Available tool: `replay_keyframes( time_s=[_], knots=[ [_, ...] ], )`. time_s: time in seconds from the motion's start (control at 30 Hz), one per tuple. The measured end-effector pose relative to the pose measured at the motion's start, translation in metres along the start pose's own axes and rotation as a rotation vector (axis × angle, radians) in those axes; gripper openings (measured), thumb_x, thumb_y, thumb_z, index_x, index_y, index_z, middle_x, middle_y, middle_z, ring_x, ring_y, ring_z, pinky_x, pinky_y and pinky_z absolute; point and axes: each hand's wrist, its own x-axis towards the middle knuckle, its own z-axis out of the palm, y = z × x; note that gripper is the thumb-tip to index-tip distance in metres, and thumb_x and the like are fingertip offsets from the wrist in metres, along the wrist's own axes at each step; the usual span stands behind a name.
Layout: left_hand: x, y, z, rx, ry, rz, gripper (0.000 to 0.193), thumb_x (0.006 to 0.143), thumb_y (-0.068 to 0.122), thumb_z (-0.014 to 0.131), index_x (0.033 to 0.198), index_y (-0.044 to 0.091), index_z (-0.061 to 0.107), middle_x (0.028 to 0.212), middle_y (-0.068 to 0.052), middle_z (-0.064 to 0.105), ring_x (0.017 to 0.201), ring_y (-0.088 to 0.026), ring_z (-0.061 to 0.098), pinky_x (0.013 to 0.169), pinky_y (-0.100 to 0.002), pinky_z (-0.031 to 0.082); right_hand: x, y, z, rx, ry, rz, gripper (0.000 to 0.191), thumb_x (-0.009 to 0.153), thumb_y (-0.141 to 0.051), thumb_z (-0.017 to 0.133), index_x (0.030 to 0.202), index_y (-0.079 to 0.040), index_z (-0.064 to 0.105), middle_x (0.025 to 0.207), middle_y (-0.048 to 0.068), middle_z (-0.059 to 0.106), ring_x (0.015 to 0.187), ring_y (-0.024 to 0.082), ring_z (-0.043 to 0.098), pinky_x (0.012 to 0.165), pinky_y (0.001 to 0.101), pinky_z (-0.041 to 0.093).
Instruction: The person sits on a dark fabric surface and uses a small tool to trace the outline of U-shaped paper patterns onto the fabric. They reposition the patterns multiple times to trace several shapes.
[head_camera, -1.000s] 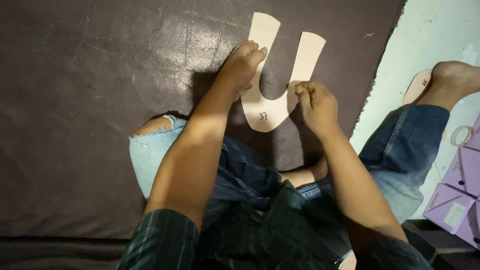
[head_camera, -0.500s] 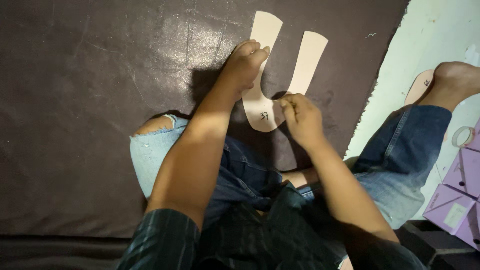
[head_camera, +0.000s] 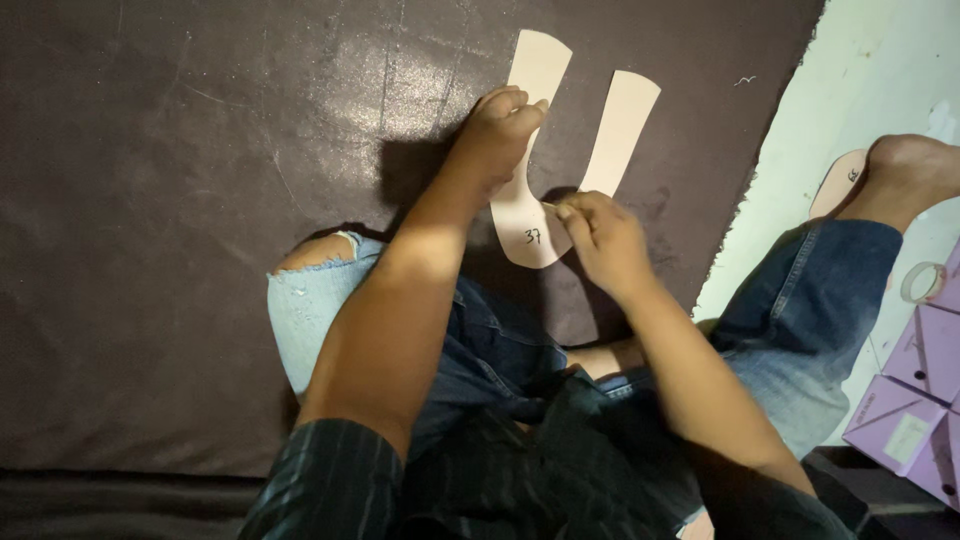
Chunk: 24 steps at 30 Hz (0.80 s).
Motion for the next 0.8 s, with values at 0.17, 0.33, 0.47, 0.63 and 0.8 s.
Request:
replay_keyframes(
  time_s=[0.17, 0.33, 0.47, 0.63, 0.8],
  knots=[
    [-0.003, 0.007, 0.001, 0.082, 0.017, 0.037, 0.066, 0.084, 0.043, 0.065, 0.132, -0.002, 0.059, 0.144, -0.010, 0.053, 0.105, -0.023, 0.068, 0.065, -0.033, 0.060, 0.010, 0.030, -0.018, -0.082, 0.098, -0.004, 0.016, 0.104, -0.014, 0.061, 0.106, -0.001, 0.070, 0.094, 0.013, 0.075, 0.084, 0.029, 0.074, 0.077, 0.0385, 0.056],
    [-0.013, 0.020, -0.001, 0.083, 0.000, -0.048, 0.066, 0.082, 0.042, 0.063, 0.133, 0.000, 0.057, 0.142, -0.010, 0.055, 0.104, -0.025, 0.068, 0.062, -0.036, 0.057, 0.058, 0.053, -0.024, -0.027, 0.236, -0.002, 0.020, 0.110, -0.018, 0.063, 0.112, 0.000, 0.071, 0.097, 0.013, 0.075, 0.085, 0.024, 0.075, 0.078, 0.0356, 0.058],
    [-0.011, 0.020, -0.001, 0.121, -0.018, -0.101, 0.068, 0.084, 0.041, 0.062, 0.139, 0.002, 0.052, 0.144, -0.014, 0.054, 0.114, -0.026, 0.065, 0.072, -0.037, 0.062, 0.056, 0.053, -0.029, 0.052, 0.210, 0.005, 0.023, 0.109, -0.020, 0.064, 0.112, 0.002, 0.071, 0.098, 0.013, 0.075, 0.084, 0.023, 0.075, 0.075, 0.0340, 0.058],
    [0.003, 0.003, 0.004, 0.244, 0.032, 0.109, 0.064, 0.089, 0.039, 0.062, 0.133, -0.007, 0.058, 0.148, -0.019, 0.050, 0.130, -0.030, 0.056, 0.102, -0.036, 0.048, 0.034, 0.053, -0.031, -0.079, 0.107, 0.012, 0.020, 0.107, -0.015, 0.064, 0.106, 0.003, 0.071, 0.091, 0.013, 0.076, 0.083, 0.023, 0.075, 0.076, 0.0352, 0.057],
    [0.010, -0.010, 0.004, 0.263, 0.029, 0.138, 0.062, 0.090, 0.037, 0.060, 0.132, -0.009, 0.058, 0.150, -0.021, 0.047, 0.137, -0.032, 0.049, 0.110, -0.037, 0.042, 0.083, 0.063, -0.029, 0.109, 0.250, -0.068, 0.017, 0.109, -0.012, 0.063, 0.111, 0.004, 0.068, 0.097, 0.013, 0.076, 0.083, 0.021, 0.076, 0.076, 0.0326, 0.059]
  ],
)
